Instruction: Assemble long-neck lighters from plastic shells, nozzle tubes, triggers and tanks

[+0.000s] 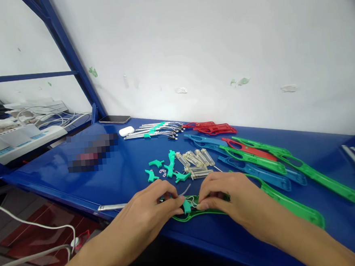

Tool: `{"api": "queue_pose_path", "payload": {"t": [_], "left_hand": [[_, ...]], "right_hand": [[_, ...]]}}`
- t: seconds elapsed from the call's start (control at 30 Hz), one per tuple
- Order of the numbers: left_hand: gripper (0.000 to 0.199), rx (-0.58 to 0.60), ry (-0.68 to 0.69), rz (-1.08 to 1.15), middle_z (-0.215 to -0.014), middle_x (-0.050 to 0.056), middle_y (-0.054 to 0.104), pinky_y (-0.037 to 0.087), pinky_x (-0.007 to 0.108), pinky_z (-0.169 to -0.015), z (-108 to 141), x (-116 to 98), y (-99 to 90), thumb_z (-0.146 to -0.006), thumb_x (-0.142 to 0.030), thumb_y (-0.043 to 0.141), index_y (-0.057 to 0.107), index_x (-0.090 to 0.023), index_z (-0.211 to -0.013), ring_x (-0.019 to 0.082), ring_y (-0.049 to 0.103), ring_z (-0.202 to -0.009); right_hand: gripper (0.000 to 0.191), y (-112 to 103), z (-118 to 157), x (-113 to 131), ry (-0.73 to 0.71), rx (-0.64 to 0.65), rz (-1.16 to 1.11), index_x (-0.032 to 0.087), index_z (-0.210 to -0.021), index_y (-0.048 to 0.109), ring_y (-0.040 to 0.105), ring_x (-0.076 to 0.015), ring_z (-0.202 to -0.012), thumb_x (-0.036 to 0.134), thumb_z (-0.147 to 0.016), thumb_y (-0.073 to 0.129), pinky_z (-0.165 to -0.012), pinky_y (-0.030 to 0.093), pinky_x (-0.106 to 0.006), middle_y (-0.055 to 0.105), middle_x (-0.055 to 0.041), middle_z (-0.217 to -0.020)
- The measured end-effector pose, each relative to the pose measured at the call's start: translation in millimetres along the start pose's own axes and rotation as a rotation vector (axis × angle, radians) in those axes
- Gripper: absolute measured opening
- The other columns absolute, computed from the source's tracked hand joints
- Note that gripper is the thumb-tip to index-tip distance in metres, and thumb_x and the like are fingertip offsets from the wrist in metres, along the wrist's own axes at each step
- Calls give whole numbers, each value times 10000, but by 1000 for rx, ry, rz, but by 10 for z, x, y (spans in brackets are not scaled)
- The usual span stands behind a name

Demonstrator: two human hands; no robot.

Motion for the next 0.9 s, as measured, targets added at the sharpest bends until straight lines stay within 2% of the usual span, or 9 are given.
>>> {"api": "queue_pose_path", "payload": {"t": [0.2,0.43,0.57,0.77,0.9], "left_hand": [[321,60,21,-77,-1000,27,628,492,211,-701,38,26,70,-1148,-190,368,651,-248,-1288,141,601,-829],[514,96,134,-183,-897,26,626,461,231,-665,-96,-123,3,-1179,-251,199,707,-181,-1143,144,559,-753],[417,147,57,-182,-877,5,618,466,237,-684,-116,-75,31,-1176,-268,315,690,-182,-1016,138,566,-749],[324,119,256,-379,-828,12,596,443,283,-627,-116,-169,54,-1147,-143,365,678,-147,-1062,162,534,-711],[280,118,302,-437,-811,8,588,414,292,-607,-156,-186,67,-1140,-152,404,675,-157,-1069,163,516,-695]], "right_hand": [[169,54,44,-9,-85,-10,71,238,-876,750,680,-141,-812,182,-1020,682,-756,474,-265,720,26,-924],[140,32,50,7,-72,-38,59,234,-864,752,686,-132,-814,171,-987,733,-755,476,-254,732,34,-909],[178,23,62,24,-109,-8,43,236,-875,769,719,-149,-858,144,-1005,688,-813,512,-262,762,13,-958],[240,21,33,-5,-77,6,16,228,-804,787,717,-138,-814,49,-945,711,-786,523,-249,771,19,-903],[249,5,-2,-17,-2,18,21,233,-790,803,707,-141,-802,10,-887,749,-770,518,-252,766,22,-863]]}}
Point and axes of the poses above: each hand's wrist, its own z-axis away from the middle knuckle, its own y-axis out of the palm, x = y × z, the point moved 7 cm from there along -z, towards the middle knuckle
